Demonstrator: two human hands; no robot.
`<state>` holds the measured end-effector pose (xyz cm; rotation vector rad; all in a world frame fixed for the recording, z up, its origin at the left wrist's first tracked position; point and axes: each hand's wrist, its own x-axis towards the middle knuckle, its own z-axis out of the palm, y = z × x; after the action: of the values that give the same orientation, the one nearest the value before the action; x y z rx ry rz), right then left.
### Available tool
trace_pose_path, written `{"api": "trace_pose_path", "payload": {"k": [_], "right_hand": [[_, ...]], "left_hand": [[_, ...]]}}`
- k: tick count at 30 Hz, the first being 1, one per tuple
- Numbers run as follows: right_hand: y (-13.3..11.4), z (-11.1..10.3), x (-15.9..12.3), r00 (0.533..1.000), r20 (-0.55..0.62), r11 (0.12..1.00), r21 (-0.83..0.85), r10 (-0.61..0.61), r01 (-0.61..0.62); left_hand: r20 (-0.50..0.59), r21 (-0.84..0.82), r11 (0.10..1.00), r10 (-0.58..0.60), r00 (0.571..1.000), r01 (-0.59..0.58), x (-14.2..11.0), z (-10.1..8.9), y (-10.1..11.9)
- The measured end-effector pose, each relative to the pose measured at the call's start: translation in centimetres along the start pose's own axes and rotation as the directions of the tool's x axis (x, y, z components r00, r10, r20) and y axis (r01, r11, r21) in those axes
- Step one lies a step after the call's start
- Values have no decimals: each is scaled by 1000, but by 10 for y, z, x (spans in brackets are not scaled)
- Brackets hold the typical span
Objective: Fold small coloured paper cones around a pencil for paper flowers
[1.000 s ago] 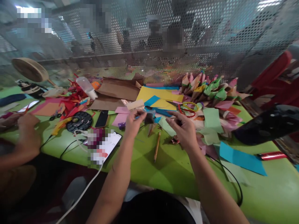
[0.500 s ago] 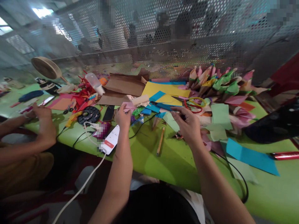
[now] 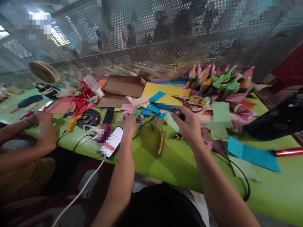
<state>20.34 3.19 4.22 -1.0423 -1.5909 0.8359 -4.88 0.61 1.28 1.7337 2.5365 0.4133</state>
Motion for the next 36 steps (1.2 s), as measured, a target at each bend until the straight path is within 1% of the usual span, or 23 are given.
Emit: {"api": "trace_pose_path", "payload": {"k": [2, 5, 7, 9, 11, 13, 14, 16, 18, 20, 22, 23, 25, 30, 33, 34, 36], "right_hand": [[0, 1, 0, 1000, 4, 1000, 2, 2, -2], [0, 2, 0, 999, 28, 999, 40, 28, -29], [2, 4, 1, 998, 51, 995, 83, 43, -47], [5, 6, 2, 997, 68, 993, 105, 45, -52], [8, 7, 3, 996, 83, 994, 94, 45, -52], [10, 8, 3, 994, 100, 996, 73, 49, -56], [10, 8, 3, 993, 107, 996, 68, 50, -58], [10, 10, 2, 992, 114, 995, 71, 56, -65], [9, 12, 0, 990, 122, 993, 88, 74, -85], [7, 15, -1, 984, 153, 988, 104, 94, -111], [4, 18, -3, 976, 193, 985, 120, 100, -124], [3, 19, -3, 974, 203, 984, 131, 95, -124], [2, 22, -4, 977, 197, 980, 162, 84, -117], [4, 27, -5, 977, 180, 959, 236, 116, -158], [6, 28, -6, 984, 128, 954, 256, 126, -155], [7, 27, -6, 987, 105, 955, 256, 125, -148], [8, 27, -6, 990, 77, 957, 257, 115, -132]], "left_hand": [[-29, -47, 999, -3, 1000, 1, 1, -2, 0], [-89, -171, 985, 1, 996, -17, 3, -4, 0], [-117, -277, 960, 3, 993, -36, 6, -5, -1], [-144, -409, 910, 18, 989, -77, 9, -4, -3], [-173, -566, 812, 52, 984, -142, 11, -2, -3], [-176, -722, 667, 79, 981, -183, 11, 1, -2], [-161, -789, 586, 90, 983, -183, 11, 2, 1], [-103, -894, 424, 125, 987, -147, 8, 3, 7], [-38, -956, 278, 184, 982, -89, 4, 4, 16], [15, -985, 170, 246, 969, -28, 0, 6, 26], [42, -995, 104, 297, 954, 11, -4, 7, 34], [48, -996, 86, 318, 947, 21, -6, 7, 38], [54, -996, 80, 351, 935, 28, -10, 6, 42], [81, -992, 126, 413, 907, 31, -15, 2, 46], [97, -992, 119, 456, 885, 47, -18, -1, 48], [90, -992, 118, 471, 877, 38, -19, -1, 49], [47, -991, 131, 491, 870, -20, -21, -2, 52]]}}
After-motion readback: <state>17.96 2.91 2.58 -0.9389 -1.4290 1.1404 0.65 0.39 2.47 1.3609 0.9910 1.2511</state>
